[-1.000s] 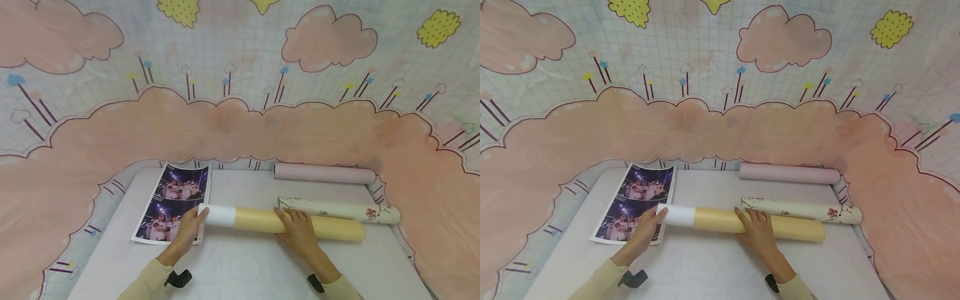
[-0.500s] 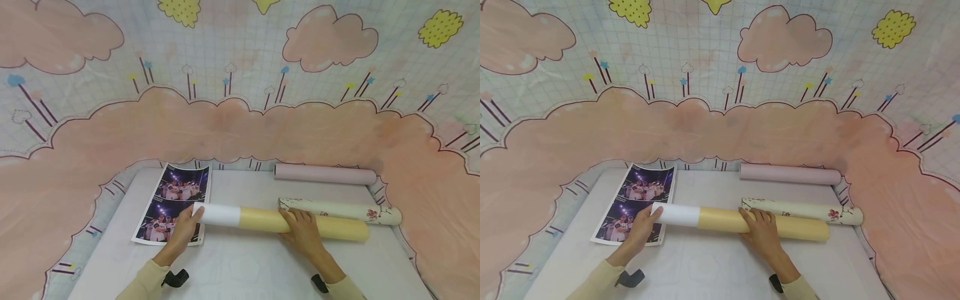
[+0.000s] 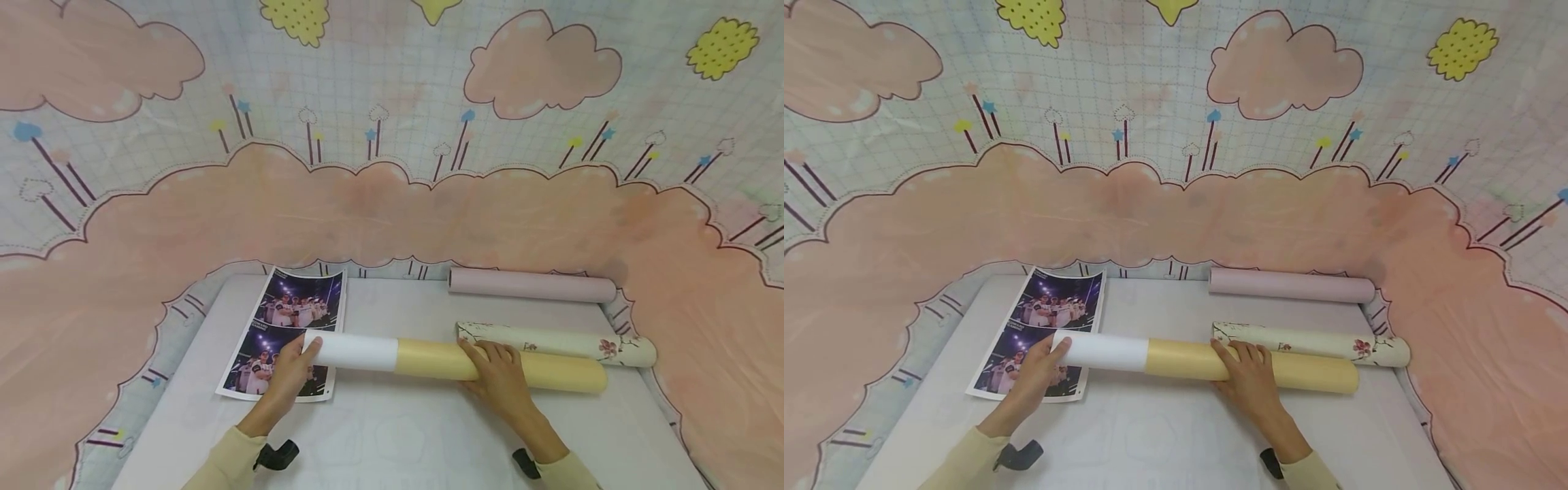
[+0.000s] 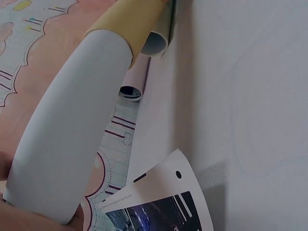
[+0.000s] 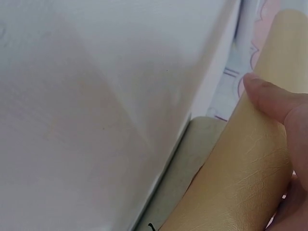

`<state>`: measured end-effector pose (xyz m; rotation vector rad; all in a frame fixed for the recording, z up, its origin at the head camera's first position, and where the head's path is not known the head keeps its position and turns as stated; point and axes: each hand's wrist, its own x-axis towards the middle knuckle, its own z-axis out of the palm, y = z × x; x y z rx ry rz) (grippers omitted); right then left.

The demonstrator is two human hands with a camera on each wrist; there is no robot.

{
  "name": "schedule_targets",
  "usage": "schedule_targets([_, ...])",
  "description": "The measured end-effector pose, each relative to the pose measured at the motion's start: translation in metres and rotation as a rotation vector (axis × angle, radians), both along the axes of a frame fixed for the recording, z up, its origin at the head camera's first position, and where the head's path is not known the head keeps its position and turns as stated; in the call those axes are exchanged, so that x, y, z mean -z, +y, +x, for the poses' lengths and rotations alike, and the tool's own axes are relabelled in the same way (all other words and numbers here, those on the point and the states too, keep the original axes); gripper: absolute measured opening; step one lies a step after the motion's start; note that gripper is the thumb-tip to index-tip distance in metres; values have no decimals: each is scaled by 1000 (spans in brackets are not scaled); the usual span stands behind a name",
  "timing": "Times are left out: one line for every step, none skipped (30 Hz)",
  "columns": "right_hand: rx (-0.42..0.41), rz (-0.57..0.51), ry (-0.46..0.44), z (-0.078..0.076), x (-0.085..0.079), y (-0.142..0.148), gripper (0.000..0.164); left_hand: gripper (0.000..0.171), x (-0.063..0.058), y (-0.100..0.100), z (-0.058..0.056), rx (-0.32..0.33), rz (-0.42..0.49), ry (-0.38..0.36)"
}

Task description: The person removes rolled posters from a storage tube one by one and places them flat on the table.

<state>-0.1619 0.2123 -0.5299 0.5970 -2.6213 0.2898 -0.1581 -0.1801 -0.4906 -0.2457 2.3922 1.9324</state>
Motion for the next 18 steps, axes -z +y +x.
schedule_targets([1,-1,1,0,0,0,88,44,-1,0,0,-1,3,-4])
schedule_targets([1,-2,0,0,1,0,88,44,-1,0,0,-4,6,-6])
schedule_targets([1,-3,1,-1,1,1,87,43,-2,0,0,-8,10,-8])
schedule_targets([0,-3,1,-1,1,1,87,42,-3,-1,0,-13,11,-11])
schedule_targets([-4,-2,4,-1,1,2,87,42,-4,-2,0,-17,12,-11])
schedule_targets([-3,2,9,-2,1,2,87,41,-4,-3,-1,-22,8,-8])
schedule_targets([-2,4,13,-2,1,3,87,41,-5,-4,-1,-27,4,-6])
schedule_targets([-1,2,16,-3,1,4,88,41,-5,-4,-2,-29,6,-3])
schedule_targets([1,2,22,-3,0,5,88,41,-6,-5,-2,-30,7,-3])
schedule_targets([2,3,27,-3,0,5,88,41,-7,-5,-3,-30,15,-6])
schedule_targets([3,2,32,-3,0,6,89,41,-7,-6,-3,-29,24,-8])
schedule_targets([6,3,36,-3,-1,6,89,42,-7,-7,-4,-26,28,-13])
schedule_targets([6,1,37,-4,-1,7,89,42,-7,-8,-4,-25,41,-22])
schedule_targets([5,1,39,-3,-1,7,89,43,-7,-8,-5,-24,38,-28])
schedule_targets([4,3,40,-3,-1,7,89,43,-6,-10,-5,-27,45,-41])
schedule_targets([4,5,39,-3,-1,8,89,43,-6,-11,-5,-31,58,-53])
schedule_targets([5,6,36,-3,-1,8,89,43,-5,-12,-4,-34,57,-57])
schedule_targets([6,7,33,-2,-1,9,89,43,-4,-13,-4,-35,70,-66])
